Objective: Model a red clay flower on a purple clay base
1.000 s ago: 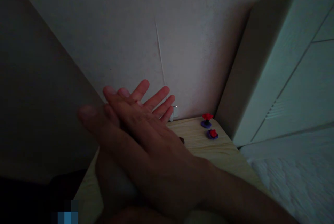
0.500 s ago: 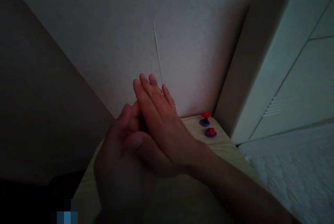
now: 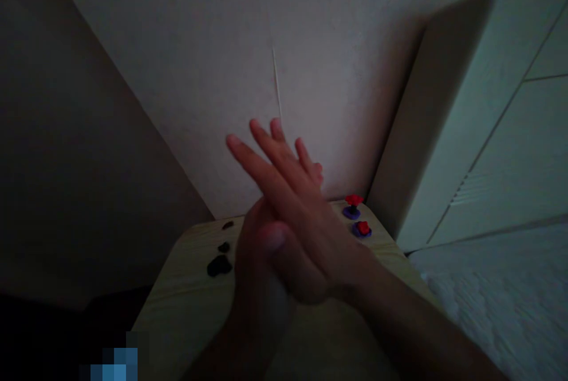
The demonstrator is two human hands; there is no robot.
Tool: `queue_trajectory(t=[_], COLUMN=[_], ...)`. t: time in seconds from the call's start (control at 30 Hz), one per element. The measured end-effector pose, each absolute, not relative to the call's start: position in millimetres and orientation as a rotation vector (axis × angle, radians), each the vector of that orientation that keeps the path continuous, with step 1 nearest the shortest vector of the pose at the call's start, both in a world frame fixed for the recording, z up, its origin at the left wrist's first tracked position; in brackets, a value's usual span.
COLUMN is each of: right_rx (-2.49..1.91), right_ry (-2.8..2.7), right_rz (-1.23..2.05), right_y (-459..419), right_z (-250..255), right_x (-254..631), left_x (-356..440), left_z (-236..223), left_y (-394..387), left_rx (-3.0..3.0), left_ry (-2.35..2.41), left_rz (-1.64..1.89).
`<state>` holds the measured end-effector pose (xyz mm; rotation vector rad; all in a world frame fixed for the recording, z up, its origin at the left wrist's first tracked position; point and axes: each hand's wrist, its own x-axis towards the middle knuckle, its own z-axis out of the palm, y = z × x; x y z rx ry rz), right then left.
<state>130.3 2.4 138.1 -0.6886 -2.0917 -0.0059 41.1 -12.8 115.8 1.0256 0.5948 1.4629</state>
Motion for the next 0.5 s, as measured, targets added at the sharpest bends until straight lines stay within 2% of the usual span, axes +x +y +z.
queue_trajectory(t=[0.17, 0.37, 0.5], right_rx=[-0.868, -0.701, -0.580], right_ry=[-1.938, -2.082, -2.236], right_rz=[-0.158, -0.072, 0.003], right_y=[12, 1, -8], right_z=[137, 129, 129], right_x=[138, 124, 117], left_x=[47, 28, 19], left_z=[136, 150, 148], left_y=[-18, -17, -9], left_rx=[1.020, 0.972, 0.920], left_ry=[0.468, 0.532, 0.575], left_rz=[1.406, 1.614, 1.576])
